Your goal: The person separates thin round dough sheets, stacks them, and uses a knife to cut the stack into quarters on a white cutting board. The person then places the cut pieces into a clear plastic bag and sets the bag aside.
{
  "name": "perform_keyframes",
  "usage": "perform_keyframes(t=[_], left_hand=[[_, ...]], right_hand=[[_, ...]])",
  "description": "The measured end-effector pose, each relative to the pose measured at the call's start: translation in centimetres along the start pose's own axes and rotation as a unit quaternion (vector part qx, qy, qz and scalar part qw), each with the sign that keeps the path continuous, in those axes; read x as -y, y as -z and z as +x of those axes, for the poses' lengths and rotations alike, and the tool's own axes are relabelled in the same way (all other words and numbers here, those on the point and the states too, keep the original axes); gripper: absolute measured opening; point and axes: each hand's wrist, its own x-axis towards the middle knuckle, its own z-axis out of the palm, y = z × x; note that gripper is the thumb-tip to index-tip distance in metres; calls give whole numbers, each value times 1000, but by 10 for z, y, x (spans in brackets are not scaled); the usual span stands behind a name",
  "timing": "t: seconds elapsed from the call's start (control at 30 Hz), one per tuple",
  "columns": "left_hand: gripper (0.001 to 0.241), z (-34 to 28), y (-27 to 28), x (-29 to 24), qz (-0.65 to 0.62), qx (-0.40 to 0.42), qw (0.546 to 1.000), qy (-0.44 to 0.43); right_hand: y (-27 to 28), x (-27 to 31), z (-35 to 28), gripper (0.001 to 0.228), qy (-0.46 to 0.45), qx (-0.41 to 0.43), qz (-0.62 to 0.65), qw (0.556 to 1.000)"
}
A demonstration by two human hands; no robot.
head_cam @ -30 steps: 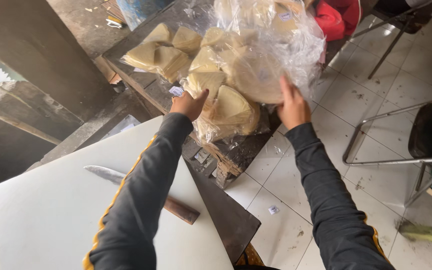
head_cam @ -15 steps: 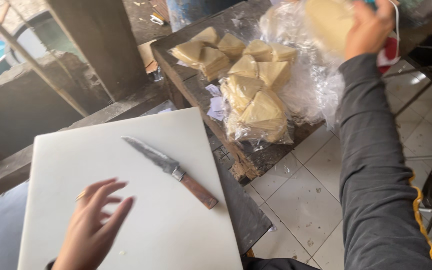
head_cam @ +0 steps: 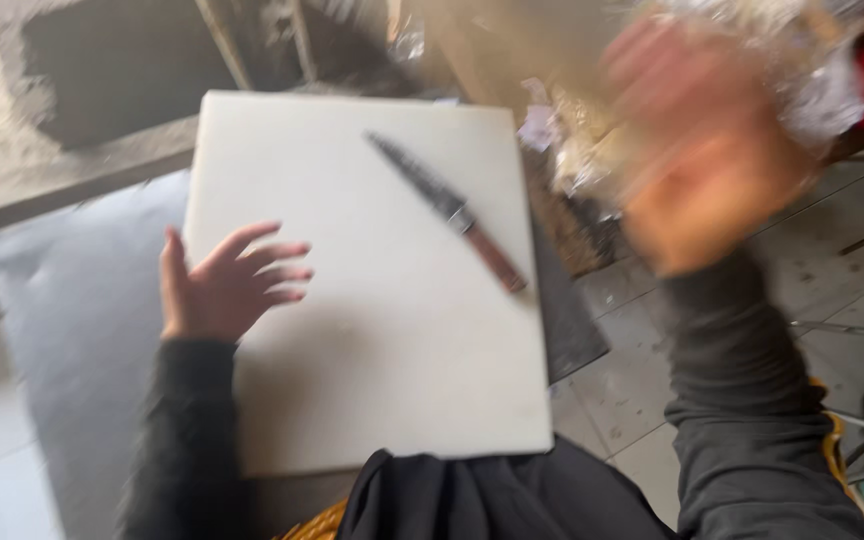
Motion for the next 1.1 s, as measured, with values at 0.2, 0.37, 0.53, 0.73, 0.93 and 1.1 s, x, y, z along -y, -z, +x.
perform_keyframes(t=[0.2, 0.37, 0.53, 0.73, 0.93, 1.1], left_hand=[[96, -3, 56, 3, 88, 12, 996, 0], [47, 23, 82, 22, 242, 23, 969, -37], [38, 32, 84, 24, 126, 9, 980, -157], [34, 31, 69, 20, 95, -50, 968, -227], [24, -19, 105, -6, 341, -61, 938, 26], [13, -56, 90, -22, 201, 42, 974, -92]], right_hand=[[-132, 227, -90, 25, 97, 258, 130, 952], [-135, 223, -98, 46, -83, 337, 178, 921], [-142, 189, -80, 59, -386, 217, 431, 786], [-219, 193, -61, 39, -411, 125, 390, 814], [-259, 167, -89, 32, -501, 4, 464, 731], [-249, 152, -92, 32, -454, 16, 483, 748]])
